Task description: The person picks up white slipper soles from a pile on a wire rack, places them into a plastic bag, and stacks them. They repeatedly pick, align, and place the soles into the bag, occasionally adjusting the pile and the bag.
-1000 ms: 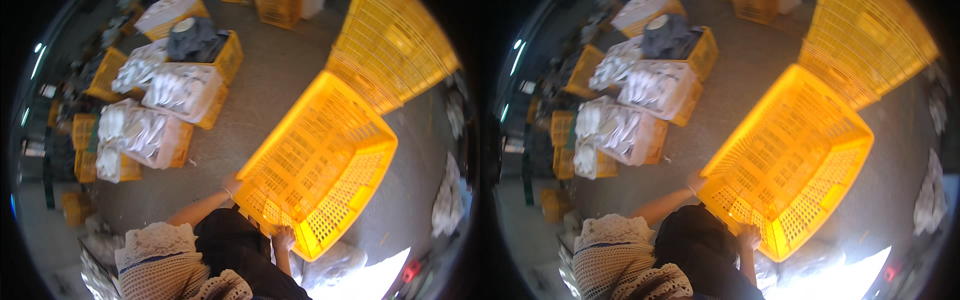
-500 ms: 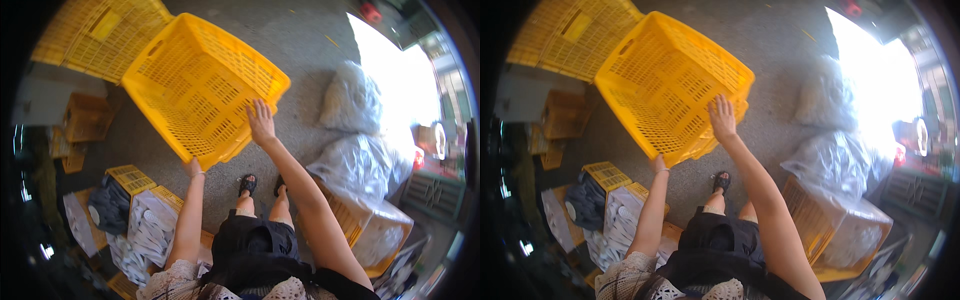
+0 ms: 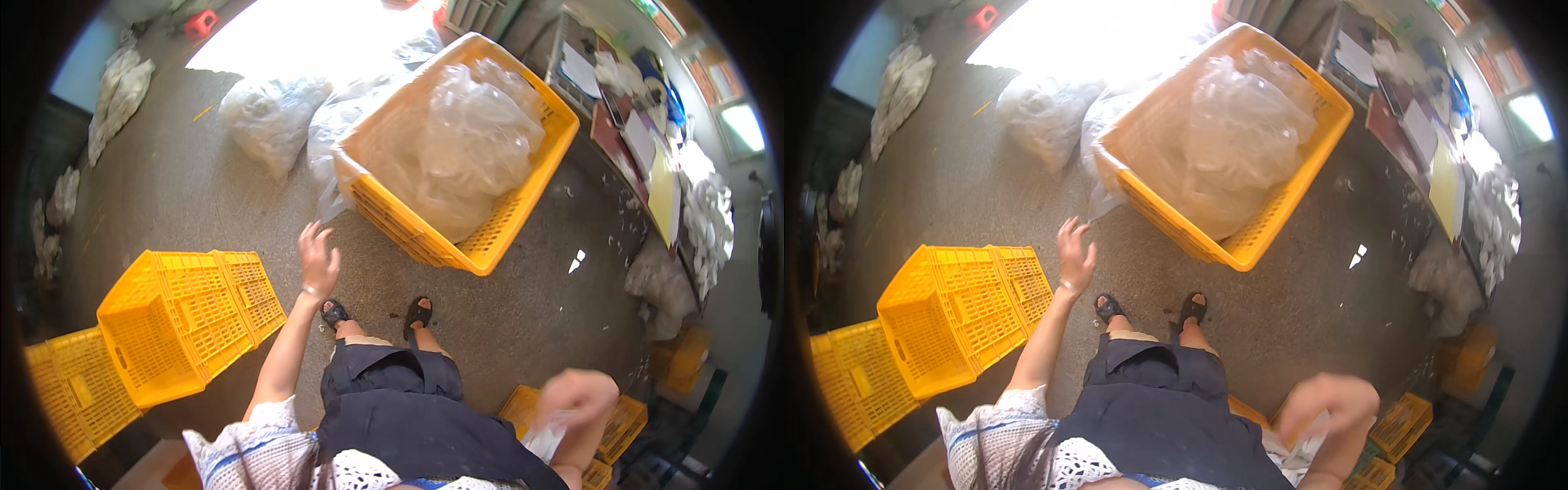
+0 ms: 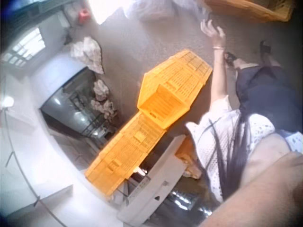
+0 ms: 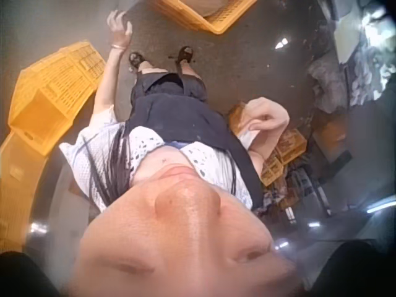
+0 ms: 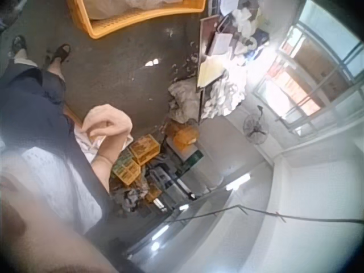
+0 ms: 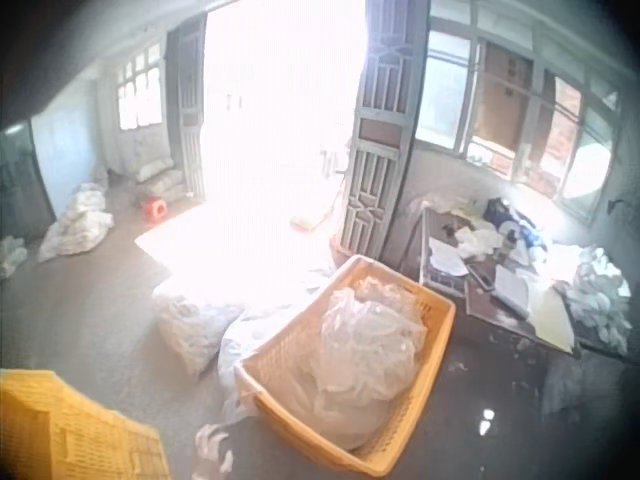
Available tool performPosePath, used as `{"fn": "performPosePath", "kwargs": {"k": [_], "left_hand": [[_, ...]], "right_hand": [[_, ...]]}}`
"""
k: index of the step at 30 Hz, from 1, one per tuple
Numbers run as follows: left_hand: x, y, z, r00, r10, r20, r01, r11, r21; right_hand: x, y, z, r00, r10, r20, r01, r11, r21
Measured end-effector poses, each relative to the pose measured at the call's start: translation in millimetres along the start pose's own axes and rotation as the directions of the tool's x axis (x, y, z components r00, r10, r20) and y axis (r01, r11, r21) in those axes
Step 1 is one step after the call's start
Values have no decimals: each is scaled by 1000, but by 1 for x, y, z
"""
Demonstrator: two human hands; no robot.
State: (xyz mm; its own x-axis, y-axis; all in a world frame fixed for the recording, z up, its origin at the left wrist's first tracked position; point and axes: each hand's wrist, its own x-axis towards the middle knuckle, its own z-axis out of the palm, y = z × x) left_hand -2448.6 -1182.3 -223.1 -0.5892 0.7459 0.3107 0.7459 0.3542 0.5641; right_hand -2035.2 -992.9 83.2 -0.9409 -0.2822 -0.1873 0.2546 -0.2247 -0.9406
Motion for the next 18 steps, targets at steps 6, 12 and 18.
{"fn": "performPosePath", "kwargs": {"k": [6, 12, 18], "left_hand": [[150, 138, 151, 940, 173, 293, -153, 984, -89], [262, 97, 288, 873, -442, 206, 452, 892, -1], [262, 230, 235, 969, -92, 228, 227, 685, -692]], "right_hand": [[-127, -56, 54, 908, -398, -129, 290, 822, -490], [-193, -67, -63, 301, -670, -678, 90, 728, -680], [-66, -29, -226, -38, -403, -915, 296, 870, -395]]}}
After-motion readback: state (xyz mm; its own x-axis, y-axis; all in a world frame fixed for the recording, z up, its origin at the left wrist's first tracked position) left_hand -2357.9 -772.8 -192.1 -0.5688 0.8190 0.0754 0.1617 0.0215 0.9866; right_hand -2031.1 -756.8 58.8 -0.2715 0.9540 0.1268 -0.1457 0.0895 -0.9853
